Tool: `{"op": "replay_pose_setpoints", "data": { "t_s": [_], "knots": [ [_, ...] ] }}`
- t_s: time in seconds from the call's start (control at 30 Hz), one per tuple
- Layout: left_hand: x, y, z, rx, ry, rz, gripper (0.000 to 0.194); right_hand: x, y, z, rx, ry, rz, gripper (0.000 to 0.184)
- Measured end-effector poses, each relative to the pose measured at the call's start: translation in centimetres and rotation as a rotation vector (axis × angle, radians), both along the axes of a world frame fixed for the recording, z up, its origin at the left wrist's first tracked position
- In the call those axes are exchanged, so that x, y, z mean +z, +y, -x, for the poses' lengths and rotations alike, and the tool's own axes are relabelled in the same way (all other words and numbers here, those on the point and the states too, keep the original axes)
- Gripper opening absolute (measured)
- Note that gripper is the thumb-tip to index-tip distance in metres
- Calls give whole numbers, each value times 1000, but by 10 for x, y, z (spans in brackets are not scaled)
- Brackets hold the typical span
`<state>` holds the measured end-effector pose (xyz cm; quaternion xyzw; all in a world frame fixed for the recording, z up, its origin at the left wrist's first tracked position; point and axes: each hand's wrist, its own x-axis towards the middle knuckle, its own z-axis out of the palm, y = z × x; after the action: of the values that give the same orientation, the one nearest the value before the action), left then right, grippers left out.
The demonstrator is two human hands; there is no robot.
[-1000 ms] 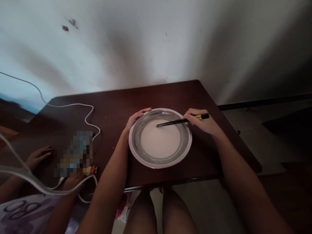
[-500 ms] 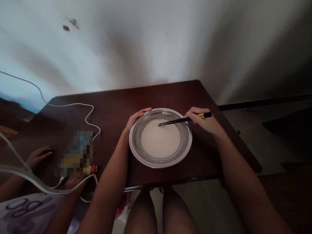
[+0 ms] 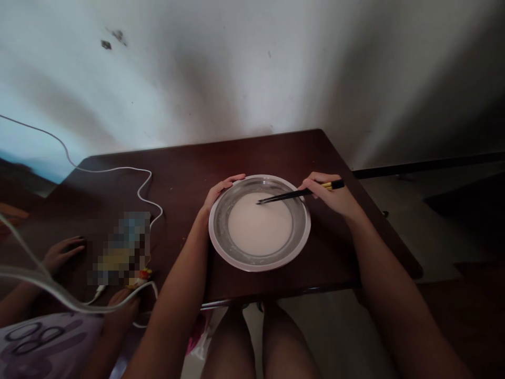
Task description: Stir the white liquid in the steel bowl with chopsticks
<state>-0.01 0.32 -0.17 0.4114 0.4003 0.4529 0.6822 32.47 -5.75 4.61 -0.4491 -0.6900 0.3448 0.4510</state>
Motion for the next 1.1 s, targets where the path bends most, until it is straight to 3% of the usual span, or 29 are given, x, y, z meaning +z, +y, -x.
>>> {"op": "replay_pose_setpoints", "data": {
  "t_s": [0.13,0.3,0.4,0.53,0.67,0.8,0.9,1.0,1.1],
  "knots": [
    [-2,0,1,-3,3,8,34,4,-1,-5,3,75,1,40],
    [0,0,-1,5,-13,11,33,4,-4,6,147,-13,51,28],
    [0,0,-1,7,-23,17,33,1,-1,6,83,-24,17,24],
    [-3,2,0,5,-15,16,32,1,1,-4,-49,40,-7,34],
    [-5,3,2,6,-10,-10,32,2,-2,-3,66,53,32,40],
    [-3,1,2,-18,-6,-26,34,-2,-3,7,160,-39,58,27],
    [-2,1,1,-15,-18,-10,35,-4,0,5,61,-29,23,24],
    [-2,1,1,-6,-17,3,34,-2,2,-4,-57,36,-20,33],
    [-2,0,0,7,0,-5,32,2,0,-8,-21,69,-10,41]
  ]
}}
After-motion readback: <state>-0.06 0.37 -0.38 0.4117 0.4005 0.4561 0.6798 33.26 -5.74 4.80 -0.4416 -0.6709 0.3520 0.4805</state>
